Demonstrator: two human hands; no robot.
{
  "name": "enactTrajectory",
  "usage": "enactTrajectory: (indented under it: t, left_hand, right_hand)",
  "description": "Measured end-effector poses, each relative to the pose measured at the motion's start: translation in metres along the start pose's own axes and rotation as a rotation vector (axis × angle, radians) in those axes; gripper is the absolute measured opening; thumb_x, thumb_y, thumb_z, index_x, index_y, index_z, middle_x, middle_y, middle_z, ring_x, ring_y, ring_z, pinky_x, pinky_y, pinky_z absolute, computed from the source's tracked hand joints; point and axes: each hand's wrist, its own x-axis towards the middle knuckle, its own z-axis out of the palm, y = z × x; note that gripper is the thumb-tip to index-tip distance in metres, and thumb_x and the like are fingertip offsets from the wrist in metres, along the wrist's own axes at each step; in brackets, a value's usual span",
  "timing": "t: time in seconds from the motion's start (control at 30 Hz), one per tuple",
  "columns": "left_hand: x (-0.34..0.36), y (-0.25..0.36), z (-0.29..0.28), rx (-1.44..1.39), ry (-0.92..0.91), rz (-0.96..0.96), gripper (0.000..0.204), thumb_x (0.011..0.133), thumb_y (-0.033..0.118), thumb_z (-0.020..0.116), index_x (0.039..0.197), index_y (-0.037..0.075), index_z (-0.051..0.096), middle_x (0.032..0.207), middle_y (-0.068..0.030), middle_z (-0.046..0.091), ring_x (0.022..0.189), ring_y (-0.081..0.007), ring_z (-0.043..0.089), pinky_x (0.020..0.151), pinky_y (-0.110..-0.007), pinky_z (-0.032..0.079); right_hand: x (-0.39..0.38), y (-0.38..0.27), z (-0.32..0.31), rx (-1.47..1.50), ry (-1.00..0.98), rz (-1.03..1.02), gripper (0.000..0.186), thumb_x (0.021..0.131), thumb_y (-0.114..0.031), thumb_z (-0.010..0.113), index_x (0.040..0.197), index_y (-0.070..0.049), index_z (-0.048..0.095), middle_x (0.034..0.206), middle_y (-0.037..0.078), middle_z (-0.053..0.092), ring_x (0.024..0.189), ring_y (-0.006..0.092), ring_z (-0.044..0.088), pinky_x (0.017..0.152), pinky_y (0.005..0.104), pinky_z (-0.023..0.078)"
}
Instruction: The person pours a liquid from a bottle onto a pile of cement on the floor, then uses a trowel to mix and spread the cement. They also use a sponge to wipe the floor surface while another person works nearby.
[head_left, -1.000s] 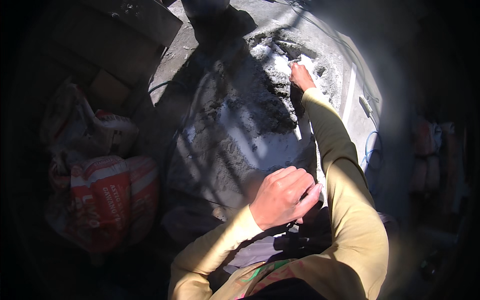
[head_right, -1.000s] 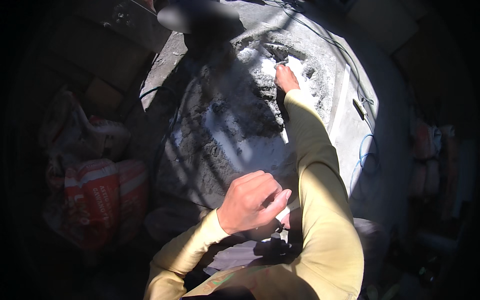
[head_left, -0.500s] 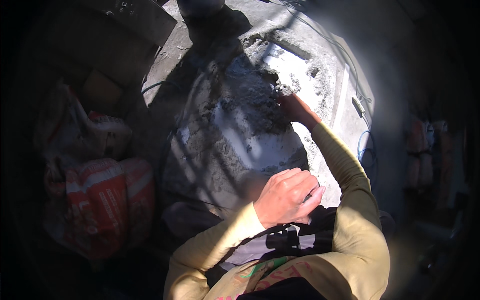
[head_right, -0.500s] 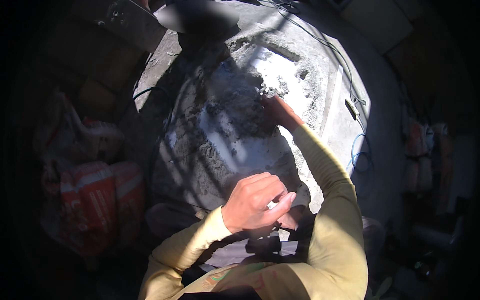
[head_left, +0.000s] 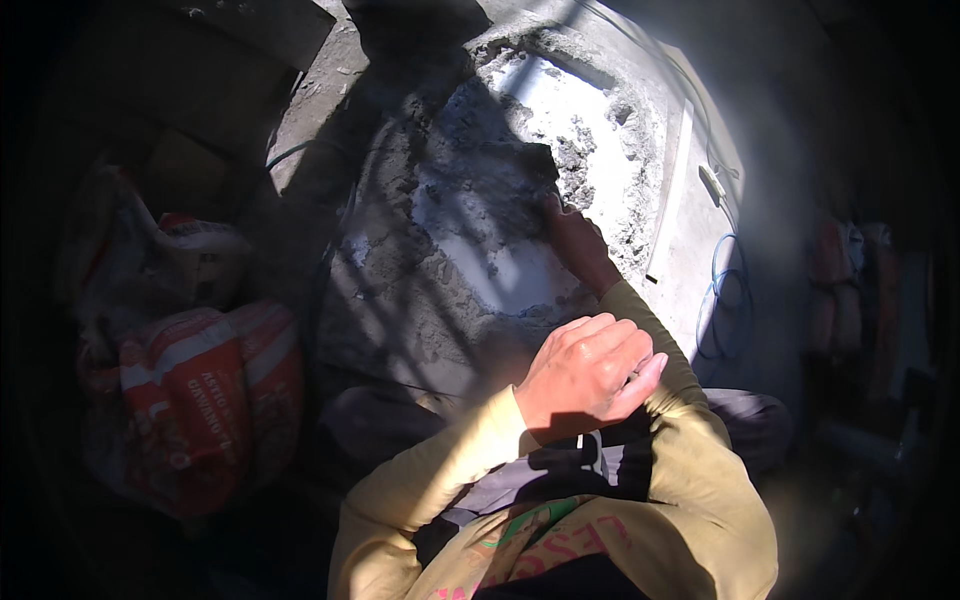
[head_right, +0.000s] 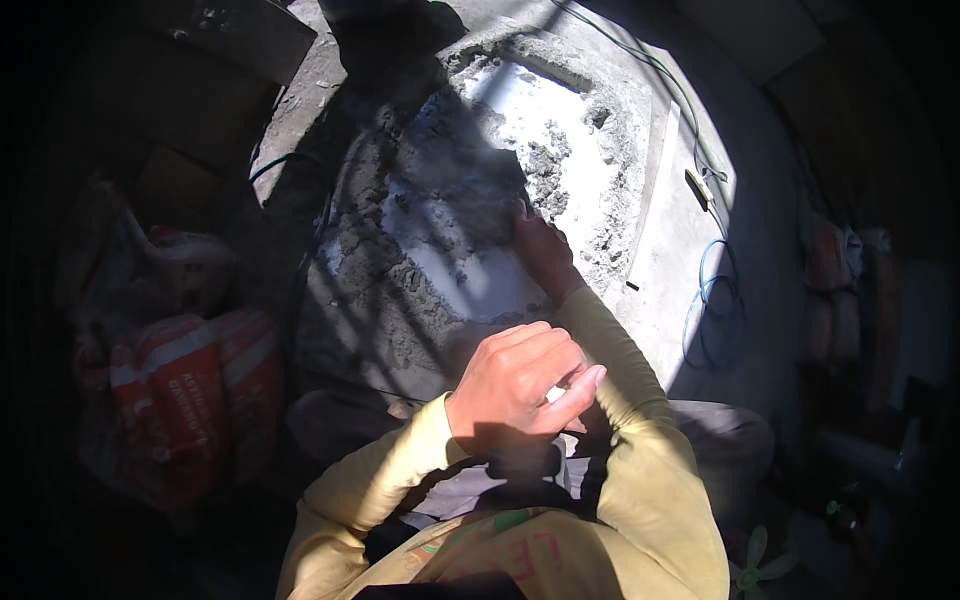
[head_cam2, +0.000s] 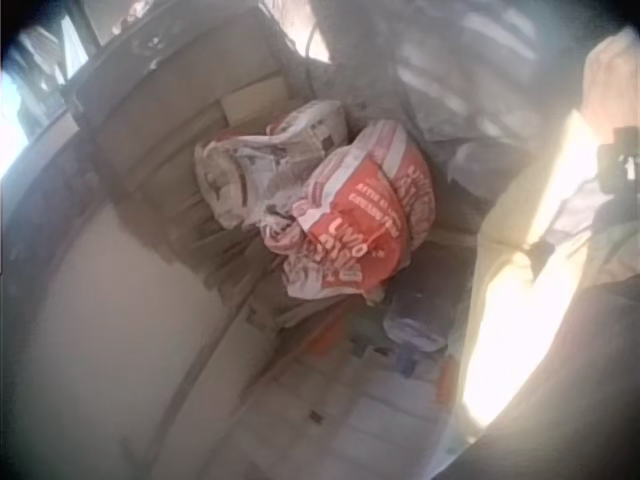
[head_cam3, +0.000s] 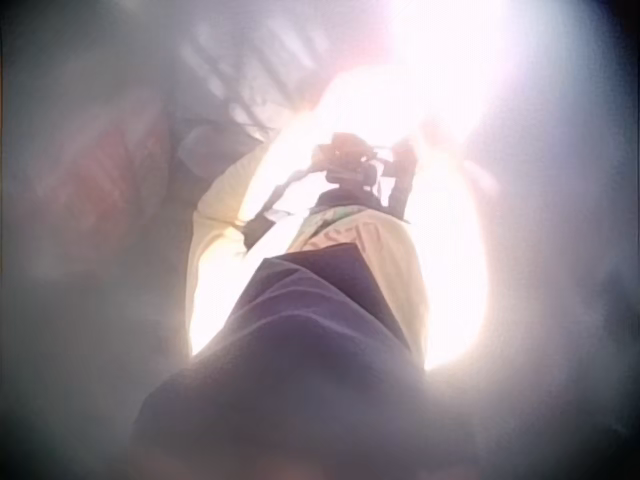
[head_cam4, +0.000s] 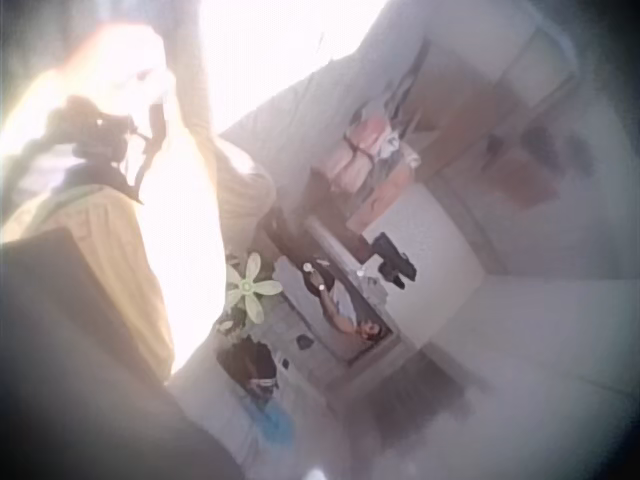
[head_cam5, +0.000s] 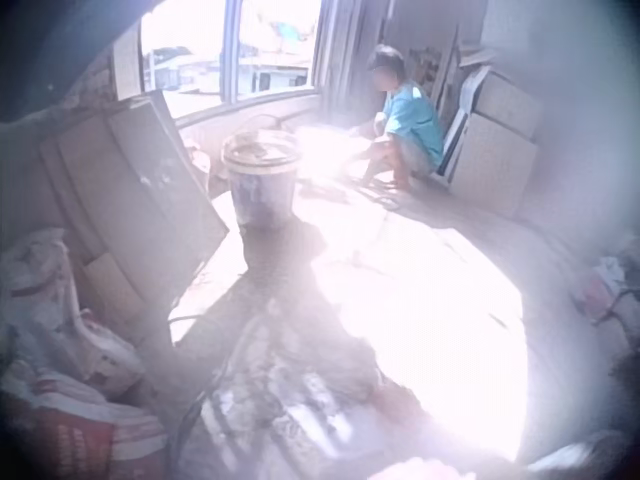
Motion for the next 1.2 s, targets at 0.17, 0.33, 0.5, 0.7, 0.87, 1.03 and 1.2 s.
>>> enactTrajectory:
  t: [0.17,0.33,0.5,0.7,0.87,1.03,1.2]
  left_hand:
    - [-0.001,0.006,-0.002,-0.061,0.021,0.002,0.022,0.082,0.007,0.078,0.073,0.004,0.058,0.069,-0.0086,0.058,0.061,-0.0290,0.057,0.058,-0.039,0.047]
    - [0.004,0.000,0.001,-0.041,0.012,0.011,0.023,0.083,0.008,0.078,0.073,0.004,0.058,0.068,-0.0092,0.057,0.060,-0.0295,0.057,0.057,-0.039,0.047]
    - [-0.003,0.003,0.000,-0.048,0.035,0.010,0.023,0.084,0.009,0.077,0.073,0.004,0.058,0.067,-0.0089,0.056,0.058,-0.0289,0.056,0.057,-0.039,0.046]
    - [-0.015,0.006,-0.009,-0.027,0.029,0.025,0.023,0.083,0.008,0.077,0.072,0.004,0.057,0.067,-0.0083,0.056,0.058,-0.0278,0.056,0.056,-0.039,0.046]
    - [-0.025,0.011,-0.019,0.034,0.011,0.013,0.020,0.085,0.013,0.075,0.074,0.006,0.060,0.073,-0.0073,0.058,0.068,-0.0257,0.061,0.062,-0.038,0.050]
    - [-0.031,0.010,-0.026,0.026,0.010,-0.010,0.017,0.084,0.012,0.075,0.076,0.006,0.062,0.073,-0.0068,0.058,0.067,-0.0246,0.060,0.063,-0.037,0.051]
    - [-0.024,0.012,-0.020,-0.021,0.071,0.026,0.020,0.082,0.007,0.078,0.073,0.006,0.060,0.067,-0.0074,0.056,0.059,-0.0267,0.055,0.056,-0.038,0.046]
  right_hand:
    - [-0.067,-0.023,0.026,0.083,0.175,0.129,0.044,0.106,-0.022,0.047,0.148,-0.010,0.046,0.109,0.026,0.073,0.093,0.0454,0.072,0.079,0.0558,0.057]
    - [-0.049,-0.023,0.038,0.082,0.091,0.147,0.043,0.106,-0.023,0.047,0.146,-0.010,0.046,0.105,0.026,0.073,0.093,0.0461,0.072,0.080,0.0562,0.057]
    - [-0.008,-0.019,0.029,0.137,0.041,0.163,0.041,0.106,-0.024,0.047,0.145,-0.011,0.047,0.100,0.026,0.073,0.094,0.0468,0.072,0.082,0.0565,0.057]
    - [0.023,-0.004,-0.007,0.157,0.016,0.187,0.040,0.105,-0.028,0.051,0.142,-0.012,0.049,0.097,0.026,0.073,0.095,0.0459,0.072,0.086,0.0569,0.056]
    - [0.046,0.019,-0.038,0.207,0.034,0.299,0.040,0.107,-0.036,0.044,0.132,-0.007,0.058,0.101,0.027,0.072,0.097,0.0435,0.071,0.086,0.0551,0.053]
    - [0.069,0.069,-0.053,-0.161,0.153,-0.010,0.029,0.107,-0.030,0.050,0.127,-0.011,0.058,0.084,0.027,0.070,0.080,0.0474,0.069,0.069,0.0590,0.052]
    - [0.095,0.091,-0.024,0.020,0.196,-0.118,0.024,0.103,-0.024,0.051,0.104,0.000,0.056,0.091,0.031,0.068,0.086,0.0528,0.066,0.078,0.0607,0.051]
